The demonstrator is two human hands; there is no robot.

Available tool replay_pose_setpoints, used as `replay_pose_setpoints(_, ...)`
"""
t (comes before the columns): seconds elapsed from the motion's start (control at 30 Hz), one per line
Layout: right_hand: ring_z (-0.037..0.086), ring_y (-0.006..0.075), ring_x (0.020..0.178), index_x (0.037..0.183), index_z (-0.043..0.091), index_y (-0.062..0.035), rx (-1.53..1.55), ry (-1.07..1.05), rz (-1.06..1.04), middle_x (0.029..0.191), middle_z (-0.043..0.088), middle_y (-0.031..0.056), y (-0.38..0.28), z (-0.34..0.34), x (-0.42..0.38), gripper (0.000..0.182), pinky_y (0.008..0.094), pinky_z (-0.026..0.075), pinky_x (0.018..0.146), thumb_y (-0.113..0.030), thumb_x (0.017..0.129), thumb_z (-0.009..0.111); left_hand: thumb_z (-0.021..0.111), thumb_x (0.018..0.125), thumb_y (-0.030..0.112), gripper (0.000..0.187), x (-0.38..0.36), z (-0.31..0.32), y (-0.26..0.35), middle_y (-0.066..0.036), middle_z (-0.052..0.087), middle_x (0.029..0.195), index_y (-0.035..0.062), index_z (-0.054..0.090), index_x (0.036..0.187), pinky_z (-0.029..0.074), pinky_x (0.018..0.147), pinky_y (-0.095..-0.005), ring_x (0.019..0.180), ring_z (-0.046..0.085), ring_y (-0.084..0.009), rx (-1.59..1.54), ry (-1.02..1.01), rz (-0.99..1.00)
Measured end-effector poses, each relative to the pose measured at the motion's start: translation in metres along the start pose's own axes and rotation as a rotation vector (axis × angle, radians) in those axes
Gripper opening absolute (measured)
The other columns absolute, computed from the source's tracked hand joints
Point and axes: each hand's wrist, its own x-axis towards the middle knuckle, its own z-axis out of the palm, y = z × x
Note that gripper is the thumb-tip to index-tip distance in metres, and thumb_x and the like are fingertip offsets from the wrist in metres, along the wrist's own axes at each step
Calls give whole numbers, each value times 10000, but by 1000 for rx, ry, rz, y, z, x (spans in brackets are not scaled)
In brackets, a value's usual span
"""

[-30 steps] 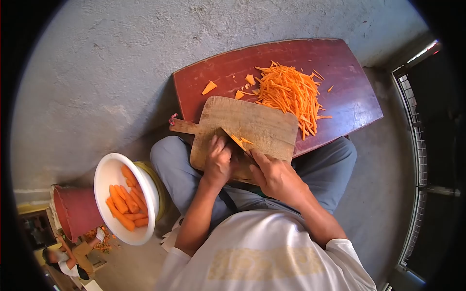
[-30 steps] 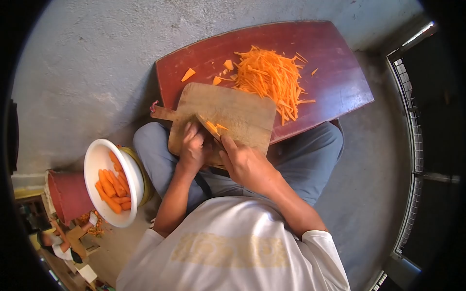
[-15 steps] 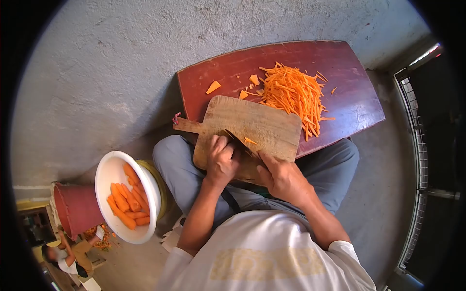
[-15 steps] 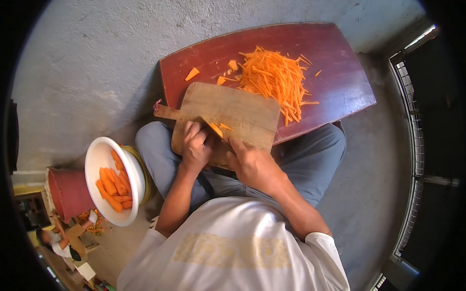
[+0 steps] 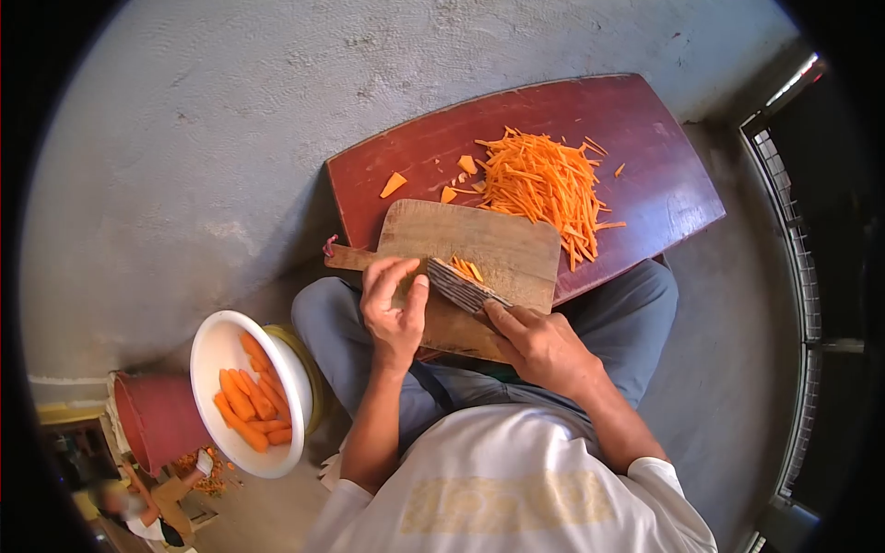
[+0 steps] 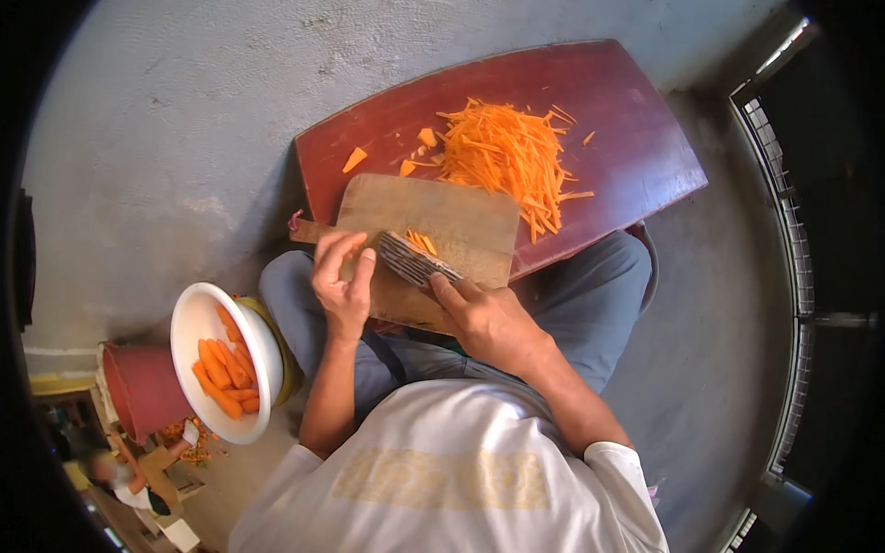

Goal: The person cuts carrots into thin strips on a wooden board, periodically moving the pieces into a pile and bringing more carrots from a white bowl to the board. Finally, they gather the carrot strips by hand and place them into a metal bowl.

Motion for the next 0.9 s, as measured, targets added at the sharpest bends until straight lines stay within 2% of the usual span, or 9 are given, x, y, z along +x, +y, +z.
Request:
replay_pose_setpoints(0.17, 805, 380, 983, 1458, 645, 114, -151, -44, -193, 1190, 776, 228, 0, -6, -8, 539, 486, 675, 790, -74, 960, 727, 951, 827, 158, 584, 49, -5, 27, -132, 688, 1420, 83, 797, 1385, 480, 1197, -478, 1424, 569, -367, 251, -676, 251)
replay_pose_setpoints(0.27, 800, 362, 1020, 1459, 635, 136, -207, -51, -224, 1240, 754, 247, -3, -13, -14, 579, 468, 677, 801, -82, 928, 707, 950, 833, 178, 599, 70, 23, 2, -133, 683, 1425, 88, 793, 1405, 460, 1218, -477, 1431, 571, -352, 204, -773, 216)
replay_pose_setpoints(0.37, 763, 331, 995, 1491, 605, 152, -266, 6, -274, 1130, 725, 196, -4, -15, -20, 613, 423, 663, 778, -99, 936, 674, 940, 857, 177, 549, 84, 45, -15, -100, 682, 1441, 81, 797, 1378, 476, 1167, -468, 1443, 561, -337, 315, -736, 306)
replay_pose_setpoints(0.43, 787, 348, 988, 1458, 622, 138, -246, 13, -241, 1180, 746, 221, -7, -17, -23, 570, 444, 673, 776, -86, 942, 714, 918, 893, 154, 438, 90, 49, -8, -80, 728, 1371, 58, 815, 1307, 498, 1115, -456, 1369, 621, -321, 381, -647, 377)
replay_pose_setpoints(0.53, 796, 375, 945, 1434, 632, 109, -91, -11, -143, 1155, 768, 230, -7, -3, -26, 509, 471, 668, 763, -85, 979, 751, 882, 946, 152, 388, 93, 44, -16, -104, 763, 1248, 39, 820, 1311, 474, 1139, -486, 1227, 685, -323, 254, -472, 314)
replay_pose_setpoints(0.57, 794, 385, 925, 1430, 633, 97, -20, -25, -103, 1130, 773, 229, -6, 2, -27, 489, 478, 664, 757, -87, 996, 759, 850, 973, 94, 298, 93, 41, -24, -111, 795, 1114, 3, 823, 1256, 531, 1073, -436, 1082, 749, -290, 164, -372, 284)
replay_pose_setpoints(0.7, 782, 468, 942, 1437, 655, 34, 310, -131, 11, 1061, 786, 262, -21, -8, -5, 428, 538, 630, 835, -143, 1059, 754, 791, 1006, -10, 217, 82, 9, -36, -127, 803, 1062, -42, 812, 1219, 597, 877, -332, 972, 771, -207, -5, -281, 11)
replay_pose_setpoints(0.8, 788, 468, 972, 1421, 692, 8, 347, -180, 113, 1060, 791, 265, 8, -9, 12, 383, 526, 629, 868, -151, 1075, 731, 801, 1008, -2, 220, 72, -10, -51, -117, 803, 1069, -51, 811, 1223, 599, 877, -342, 959, 769, -207, -37, -266, -114)
replay_pose_setpoints(0.9, 781, 403, 856, 1384, 744, -18, 282, 7, 146, 1004, 770, 276, 36, -37, 30, 322, 460, 609, 798, -169, 1102, 721, 815, 1008, 19, 236, 77, -17, -56, -112, 803, 1070, -53, 811, 1233, 599, 872, -336, 944, 767, -195, 15, -302, -139)
